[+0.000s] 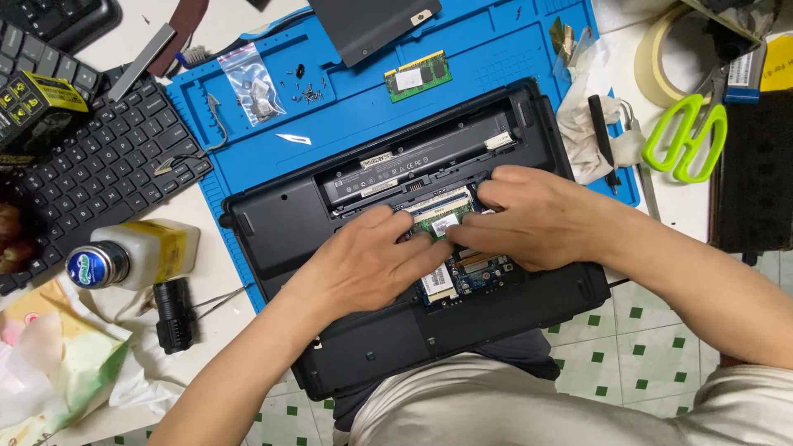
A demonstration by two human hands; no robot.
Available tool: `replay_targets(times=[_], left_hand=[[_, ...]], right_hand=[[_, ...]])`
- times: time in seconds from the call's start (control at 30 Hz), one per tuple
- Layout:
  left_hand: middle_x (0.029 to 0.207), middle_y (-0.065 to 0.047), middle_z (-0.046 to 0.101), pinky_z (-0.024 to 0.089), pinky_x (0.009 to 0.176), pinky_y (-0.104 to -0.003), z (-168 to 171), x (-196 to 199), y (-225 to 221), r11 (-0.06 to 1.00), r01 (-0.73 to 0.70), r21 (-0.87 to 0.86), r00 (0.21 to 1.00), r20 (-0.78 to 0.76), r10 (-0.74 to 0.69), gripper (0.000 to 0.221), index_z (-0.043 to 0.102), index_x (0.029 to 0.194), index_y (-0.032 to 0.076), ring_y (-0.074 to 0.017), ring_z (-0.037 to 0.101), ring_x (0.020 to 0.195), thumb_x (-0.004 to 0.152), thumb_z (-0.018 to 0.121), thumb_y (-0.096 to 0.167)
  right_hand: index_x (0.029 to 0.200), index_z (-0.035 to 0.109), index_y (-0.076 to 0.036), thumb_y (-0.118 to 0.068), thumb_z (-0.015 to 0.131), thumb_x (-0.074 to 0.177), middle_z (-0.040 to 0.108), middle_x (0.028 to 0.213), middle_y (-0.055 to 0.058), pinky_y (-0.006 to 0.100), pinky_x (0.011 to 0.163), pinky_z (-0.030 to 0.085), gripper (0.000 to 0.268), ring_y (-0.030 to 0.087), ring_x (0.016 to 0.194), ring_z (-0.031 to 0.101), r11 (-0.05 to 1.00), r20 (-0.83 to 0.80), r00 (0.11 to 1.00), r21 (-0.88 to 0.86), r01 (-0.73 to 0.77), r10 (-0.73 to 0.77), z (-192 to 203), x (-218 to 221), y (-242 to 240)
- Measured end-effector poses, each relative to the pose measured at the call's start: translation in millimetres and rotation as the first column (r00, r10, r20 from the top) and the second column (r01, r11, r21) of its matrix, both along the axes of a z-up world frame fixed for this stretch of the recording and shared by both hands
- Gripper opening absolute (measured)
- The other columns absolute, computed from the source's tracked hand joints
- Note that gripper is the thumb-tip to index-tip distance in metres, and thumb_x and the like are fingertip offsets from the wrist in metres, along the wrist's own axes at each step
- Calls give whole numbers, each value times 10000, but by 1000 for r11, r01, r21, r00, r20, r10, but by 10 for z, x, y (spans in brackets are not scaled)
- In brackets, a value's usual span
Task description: Opening a laptop panel with a screwdriver and installing RAM modules
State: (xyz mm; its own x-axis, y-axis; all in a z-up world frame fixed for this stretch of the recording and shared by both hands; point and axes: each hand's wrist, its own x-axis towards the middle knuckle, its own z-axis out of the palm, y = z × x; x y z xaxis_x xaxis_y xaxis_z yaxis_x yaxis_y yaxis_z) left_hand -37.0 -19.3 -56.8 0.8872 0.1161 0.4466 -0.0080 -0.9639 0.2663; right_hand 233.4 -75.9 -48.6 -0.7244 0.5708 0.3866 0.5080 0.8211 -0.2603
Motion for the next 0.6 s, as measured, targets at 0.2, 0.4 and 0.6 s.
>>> replay_targets(times=[0.2,0.4,0.6], left_hand=[[829,-70,590,395,630,-357,-63,9,22,998,-5,-68,1000,16,6,396,578,1261,93,-284,496,754,986,307,6],[840,-24,607,430,637,-328,-113,-13,16,977,-66,-204,993,85,85,422,594,1210,126,-238,504,740,902,346,-22],[913,-32,674,431,621,-342,76,-101,69,968,-102,-227,986,105,129,315,671,1080,145,-242,557,726,989,389,39]], right_hand=[[1117,649,-159,-68,405,989,510,811,2,351,668,412,289,237,704,468,1000,-11,1000,-18,10,-10,-87,35,29],[1145,695,-69,43,476,805,534,731,26,349,601,449,420,216,596,507,946,-374,921,-324,-16,-113,-9,71,49],[1156,706,-28,42,574,817,644,810,71,418,605,495,370,298,618,599,968,-420,895,-244,52,-153,-147,196,-79]])
